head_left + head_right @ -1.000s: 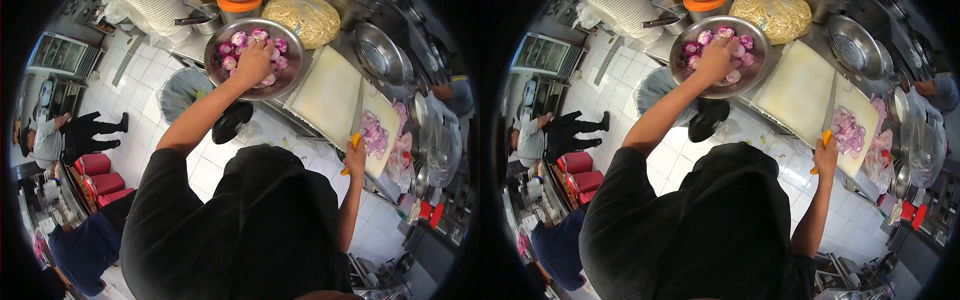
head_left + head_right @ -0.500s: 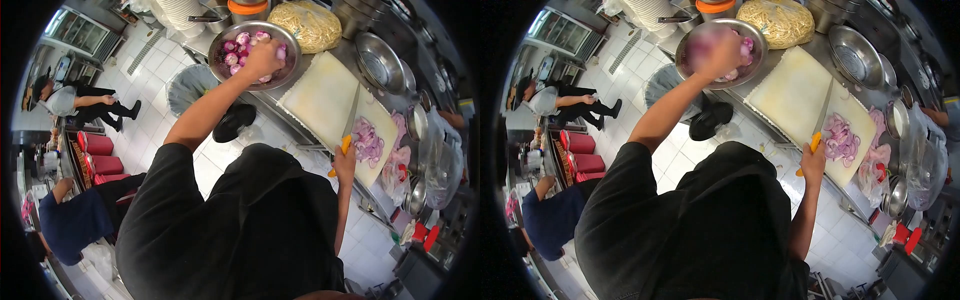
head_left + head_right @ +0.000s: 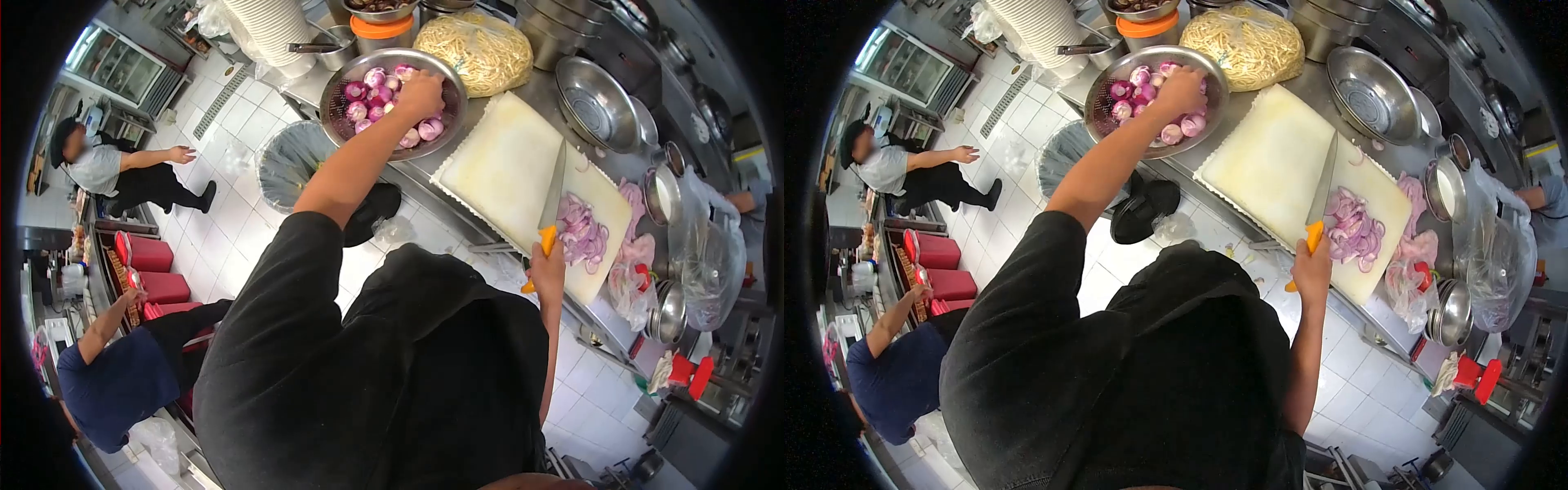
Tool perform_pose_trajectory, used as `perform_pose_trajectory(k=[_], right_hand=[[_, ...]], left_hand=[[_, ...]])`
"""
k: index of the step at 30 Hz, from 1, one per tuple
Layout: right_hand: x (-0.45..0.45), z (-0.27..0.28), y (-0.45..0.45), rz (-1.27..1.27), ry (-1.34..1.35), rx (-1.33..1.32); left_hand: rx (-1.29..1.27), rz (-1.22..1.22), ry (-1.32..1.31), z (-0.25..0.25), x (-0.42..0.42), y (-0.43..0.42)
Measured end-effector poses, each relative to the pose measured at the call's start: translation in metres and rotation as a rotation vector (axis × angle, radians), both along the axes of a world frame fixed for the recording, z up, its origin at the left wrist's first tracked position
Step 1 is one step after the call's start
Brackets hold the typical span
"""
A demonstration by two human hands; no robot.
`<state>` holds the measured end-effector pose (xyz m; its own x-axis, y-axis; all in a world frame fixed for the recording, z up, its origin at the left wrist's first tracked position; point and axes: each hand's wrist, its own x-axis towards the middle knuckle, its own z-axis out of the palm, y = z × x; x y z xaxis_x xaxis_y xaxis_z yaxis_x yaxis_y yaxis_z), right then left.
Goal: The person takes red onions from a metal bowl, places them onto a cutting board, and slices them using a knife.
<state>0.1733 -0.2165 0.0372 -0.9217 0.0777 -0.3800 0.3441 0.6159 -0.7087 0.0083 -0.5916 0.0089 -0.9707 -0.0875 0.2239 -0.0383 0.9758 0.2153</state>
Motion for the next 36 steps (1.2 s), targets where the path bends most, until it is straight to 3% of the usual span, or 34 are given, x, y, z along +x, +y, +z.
perform_pose_trajectory(k=[5, 9, 12, 16, 20, 23, 27, 36], right_hand=[[0.003, -0.010, 0.006, -0.005, 0.015, -0.020], [-0.002, -0.026, 0.014, 0.007, 0.098, 0.004], [0.000, -0.017, 0.009, -0.062, 0.043, -0.072], [-0.003, 0.005, -0.003, -0.102, -0.087, -0.121], [-0.006, -0.022, 0.004, -0.052, 0.146, 0.069], [0.001, -0.023, -0.006, 0.002, 0.390, 0.175], [0.009, 0.019, -0.035, -0.039, 0.218, 0.083], [0.006, 0.029, -0.045, 0.061, 0.144, 0.136]], left_hand=[[0.130, -0.014, -0.006, 0.006, -0.002, -0.001], [0.298, -0.015, 0.251, 0.031, 0.015, 0.001], [0.608, -0.278, 0.276, 0.065, 0.044, 0.052], [0.915, -0.573, 0.157, 0.026, 0.077, 0.148], [0.781, -0.547, 0.254, -0.024, 0.077, 0.178], [0.733, -0.546, 0.290, -0.033, 0.081, 0.178], [0.764, -0.543, 0.304, -0.029, 0.084, 0.170], [0.872, -0.511, 0.276, -0.036, 0.080, 0.170]])
